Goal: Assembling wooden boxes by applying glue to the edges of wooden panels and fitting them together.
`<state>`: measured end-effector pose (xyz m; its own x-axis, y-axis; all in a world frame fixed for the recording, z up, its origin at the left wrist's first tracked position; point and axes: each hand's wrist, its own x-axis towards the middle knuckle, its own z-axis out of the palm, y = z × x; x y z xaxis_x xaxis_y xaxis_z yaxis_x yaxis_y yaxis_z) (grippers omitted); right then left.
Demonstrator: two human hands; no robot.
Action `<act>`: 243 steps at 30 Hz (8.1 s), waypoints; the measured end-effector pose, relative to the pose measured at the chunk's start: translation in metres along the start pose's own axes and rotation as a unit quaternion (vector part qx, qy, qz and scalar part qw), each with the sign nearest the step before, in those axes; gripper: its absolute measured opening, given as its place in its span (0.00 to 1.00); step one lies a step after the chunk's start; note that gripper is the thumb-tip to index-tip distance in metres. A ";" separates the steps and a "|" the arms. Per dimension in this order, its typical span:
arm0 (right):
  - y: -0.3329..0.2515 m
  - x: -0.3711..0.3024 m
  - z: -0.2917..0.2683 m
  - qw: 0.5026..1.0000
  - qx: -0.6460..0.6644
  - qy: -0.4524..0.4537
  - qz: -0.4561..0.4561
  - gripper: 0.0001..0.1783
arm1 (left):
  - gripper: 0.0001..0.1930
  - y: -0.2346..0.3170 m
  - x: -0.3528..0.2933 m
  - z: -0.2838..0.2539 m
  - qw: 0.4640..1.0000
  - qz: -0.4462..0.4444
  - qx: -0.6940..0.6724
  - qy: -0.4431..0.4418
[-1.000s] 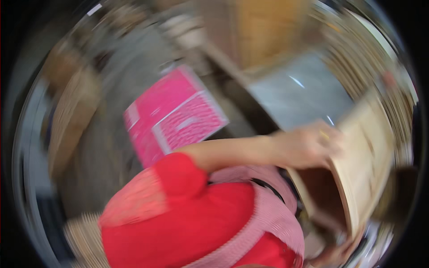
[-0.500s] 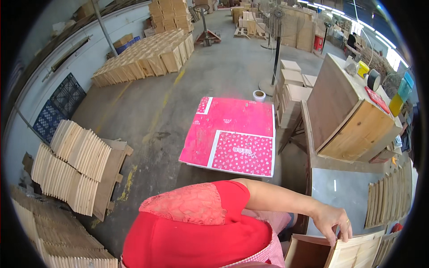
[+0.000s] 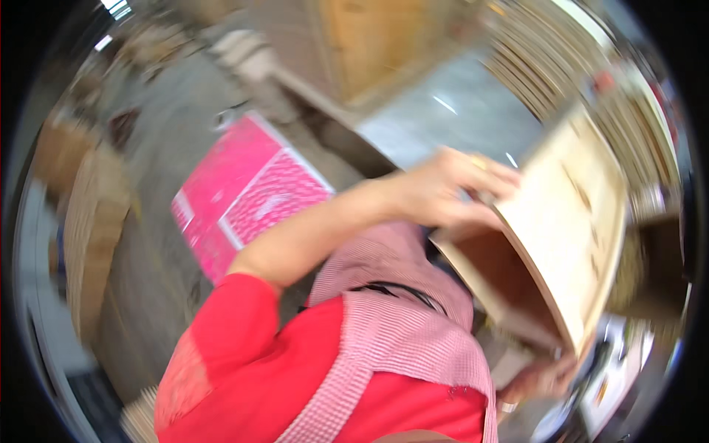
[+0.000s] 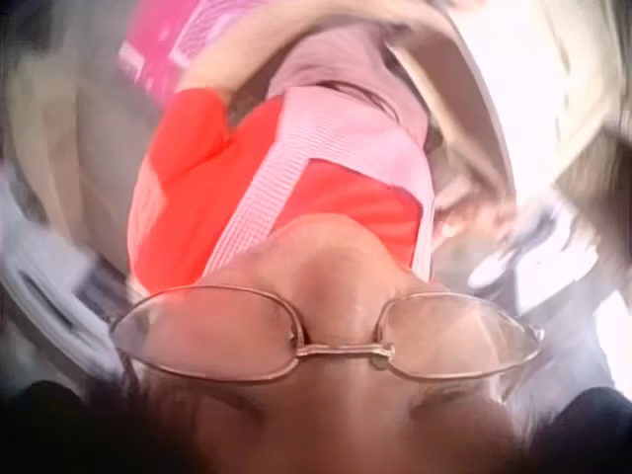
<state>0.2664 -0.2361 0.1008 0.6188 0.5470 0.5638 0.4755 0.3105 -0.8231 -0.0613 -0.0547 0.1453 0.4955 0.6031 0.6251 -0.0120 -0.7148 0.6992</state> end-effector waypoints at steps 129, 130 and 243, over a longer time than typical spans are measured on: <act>0.046 0.124 -0.030 0.864 -0.205 -0.456 -0.061 0.10 | 0.19 0.099 0.092 0.152 0.876 0.295 0.297 -0.240; 0.047 0.130 -0.029 0.854 -0.238 -0.451 -0.105 0.08 | 0.20 0.090 0.099 0.168 0.880 0.290 0.255 -0.277; 0.079 -0.042 -0.085 0.803 -0.378 -0.393 -0.240 0.05 | 0.22 -0.090 -0.132 0.021 0.834 0.084 0.448 -0.311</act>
<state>0.3308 -0.3006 0.0181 -0.1946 0.9191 0.3427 0.9688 0.2348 -0.0794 -0.1069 -0.0775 -0.0074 0.9101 0.3673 0.1917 0.3896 -0.9161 -0.0945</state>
